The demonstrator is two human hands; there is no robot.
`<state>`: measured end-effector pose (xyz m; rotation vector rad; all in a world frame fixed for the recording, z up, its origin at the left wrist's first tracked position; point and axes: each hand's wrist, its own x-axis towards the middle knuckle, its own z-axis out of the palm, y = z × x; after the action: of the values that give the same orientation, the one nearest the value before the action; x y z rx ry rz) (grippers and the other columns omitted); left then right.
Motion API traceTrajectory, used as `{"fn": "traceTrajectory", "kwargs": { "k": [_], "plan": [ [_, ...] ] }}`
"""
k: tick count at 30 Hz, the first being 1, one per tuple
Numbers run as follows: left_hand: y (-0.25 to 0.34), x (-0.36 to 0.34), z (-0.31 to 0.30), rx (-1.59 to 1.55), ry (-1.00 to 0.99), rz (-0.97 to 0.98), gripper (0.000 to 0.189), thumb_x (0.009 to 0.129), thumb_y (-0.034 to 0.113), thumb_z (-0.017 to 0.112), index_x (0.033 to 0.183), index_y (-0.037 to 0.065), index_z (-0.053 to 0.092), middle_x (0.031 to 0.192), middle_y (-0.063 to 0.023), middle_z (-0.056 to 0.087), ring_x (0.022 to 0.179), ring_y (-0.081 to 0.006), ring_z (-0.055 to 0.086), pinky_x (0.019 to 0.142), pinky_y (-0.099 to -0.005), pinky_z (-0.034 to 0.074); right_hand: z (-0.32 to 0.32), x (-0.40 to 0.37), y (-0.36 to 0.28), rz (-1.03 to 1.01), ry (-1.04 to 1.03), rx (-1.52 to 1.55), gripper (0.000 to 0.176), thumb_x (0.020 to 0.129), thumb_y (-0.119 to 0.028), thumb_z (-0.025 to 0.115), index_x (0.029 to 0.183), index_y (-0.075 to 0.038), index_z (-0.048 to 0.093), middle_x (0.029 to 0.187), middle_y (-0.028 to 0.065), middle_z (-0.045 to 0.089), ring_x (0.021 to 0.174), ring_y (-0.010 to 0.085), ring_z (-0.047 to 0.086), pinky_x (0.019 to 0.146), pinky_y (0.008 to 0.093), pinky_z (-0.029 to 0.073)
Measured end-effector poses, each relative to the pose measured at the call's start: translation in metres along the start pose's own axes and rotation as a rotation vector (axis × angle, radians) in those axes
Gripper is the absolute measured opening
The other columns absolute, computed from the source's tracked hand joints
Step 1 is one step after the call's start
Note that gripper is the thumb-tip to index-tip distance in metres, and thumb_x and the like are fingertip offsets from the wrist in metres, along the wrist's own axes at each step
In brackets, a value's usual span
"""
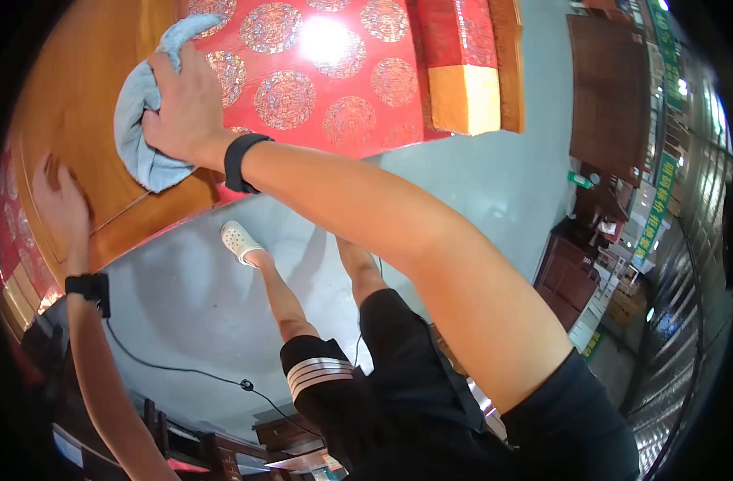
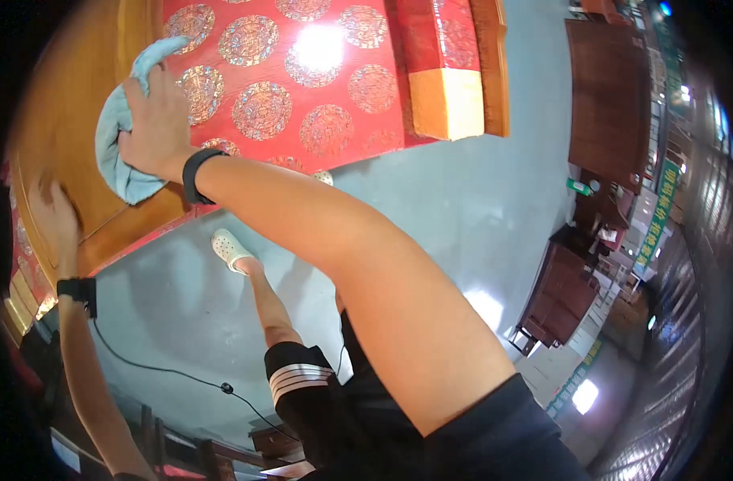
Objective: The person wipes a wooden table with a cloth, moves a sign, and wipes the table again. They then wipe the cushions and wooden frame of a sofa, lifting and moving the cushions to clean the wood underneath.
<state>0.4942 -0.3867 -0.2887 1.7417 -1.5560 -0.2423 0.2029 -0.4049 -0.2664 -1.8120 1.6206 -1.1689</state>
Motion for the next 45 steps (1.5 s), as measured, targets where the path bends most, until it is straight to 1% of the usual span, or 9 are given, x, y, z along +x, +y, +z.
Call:
{"fn": "traceTrajectory", "kwargs": {
  "k": [6,8,12,18,20,25,34,38,45],
  "plan": [
    [0.122,0.052,0.142,0.002,-0.022,-0.199,0.044,0.102,0.024,0.061,0.138,-0.001,0.063,0.137,-0.0180,0.066,0.127,-0.0266,0.063,0.107,-0.0349,0.047,-0.033,-0.020,0.082,-0.126,-0.184,0.201,0.074,0.066,-0.010,0.074,0.138,-0.009,0.056,0.120,0.0278,0.054,0.116,0.0469,0.054,0.095,0.0545,0.049],
    [0.149,0.049,0.158,0.520,-0.077,0.123,0.046,0.102,0.027,0.063,0.139,0.000,0.062,0.138,-0.0179,0.066,0.125,-0.0253,0.064,0.107,-0.0344,0.047,-0.045,-0.030,0.146,-0.236,-0.258,-0.037,0.072,0.069,-0.010,0.074,0.139,-0.011,0.058,0.129,0.0261,0.056,0.127,0.0444,0.054,0.101,0.0537,0.048],
    [0.110,0.054,0.166,-0.027,-0.153,0.040,0.049,0.098,0.031,0.066,0.137,0.001,0.063,0.130,-0.0193,0.068,0.120,-0.0300,0.066,0.106,-0.0376,0.047,-0.128,-0.060,0.317,-0.444,-0.422,-0.397,0.054,0.074,-0.014,0.074,0.128,-0.010,0.068,0.136,0.0173,0.061,0.136,0.0333,0.055,0.112,0.0562,0.043],
    [0.143,0.050,0.161,0.347,-0.101,0.079,0.047,0.096,0.026,0.065,0.134,-0.002,0.064,0.116,-0.0204,0.069,0.108,-0.0323,0.067,0.100,-0.0402,0.048,-0.267,-0.044,0.398,0.028,-0.371,-0.829,0.075,0.069,-0.009,0.078,0.141,-0.012,0.060,0.133,0.0170,0.063,0.134,0.0344,0.055,0.111,0.0562,0.044],
    [0.140,0.050,0.157,0.467,-0.121,0.089,0.047,0.095,0.024,0.065,0.135,-0.001,0.063,0.117,-0.0216,0.068,0.110,-0.0340,0.065,0.101,-0.0424,0.047,-0.294,-0.035,0.407,0.496,-0.326,-0.711,0.081,0.067,-0.009,0.078,0.145,-0.011,0.057,0.133,0.0192,0.063,0.123,0.0414,0.060,0.108,0.0524,0.048],
    [0.150,0.048,0.160,0.474,-0.121,0.073,0.049,0.093,0.022,0.066,0.138,0.002,0.062,0.124,-0.0204,0.065,0.116,-0.0369,0.058,0.105,-0.0475,0.043,-0.220,-0.001,0.386,0.575,-0.003,-0.612,0.078,0.077,-0.036,0.069,0.146,-0.002,0.056,0.136,0.0345,0.057,0.128,0.0503,0.053,0.110,0.0571,0.043],
    [0.153,0.049,0.165,0.357,-0.055,0.085,0.049,0.092,0.019,0.067,0.138,0.006,0.062,0.130,-0.0174,0.063,0.119,-0.0364,0.057,0.109,-0.0463,0.041,0.042,-0.008,0.216,-0.048,-0.367,-0.283,0.071,0.075,-0.039,0.072,0.138,-0.007,0.064,0.144,0.0289,0.055,0.148,0.0446,0.039,0.125,0.0618,0.022],
    [0.155,0.049,0.162,0.380,-0.114,-0.021,0.054,0.089,0.019,0.066,0.140,0.004,0.058,0.143,-0.0146,0.058,0.135,-0.0330,0.049,0.116,-0.0454,0.035,0.003,-0.054,0.223,-0.354,-0.587,-0.165,0.064,0.080,-0.038,0.076,0.137,-0.010,0.066,0.149,0.0230,0.054,0.152,0.0346,0.038,0.124,0.0611,0.025],
    [0.147,0.049,0.160,0.352,-0.138,0.061,0.057,0.086,0.024,0.067,0.139,0.004,0.058,0.146,-0.0161,0.057,0.135,-0.0359,0.051,0.116,-0.0478,0.036,-0.252,-0.094,0.335,-0.020,-0.842,-0.683,0.083,0.081,-0.046,0.079,0.152,-0.013,0.053,0.152,0.0233,0.051,0.145,0.0374,0.047,0.126,0.0593,0.024]
  ]
}}
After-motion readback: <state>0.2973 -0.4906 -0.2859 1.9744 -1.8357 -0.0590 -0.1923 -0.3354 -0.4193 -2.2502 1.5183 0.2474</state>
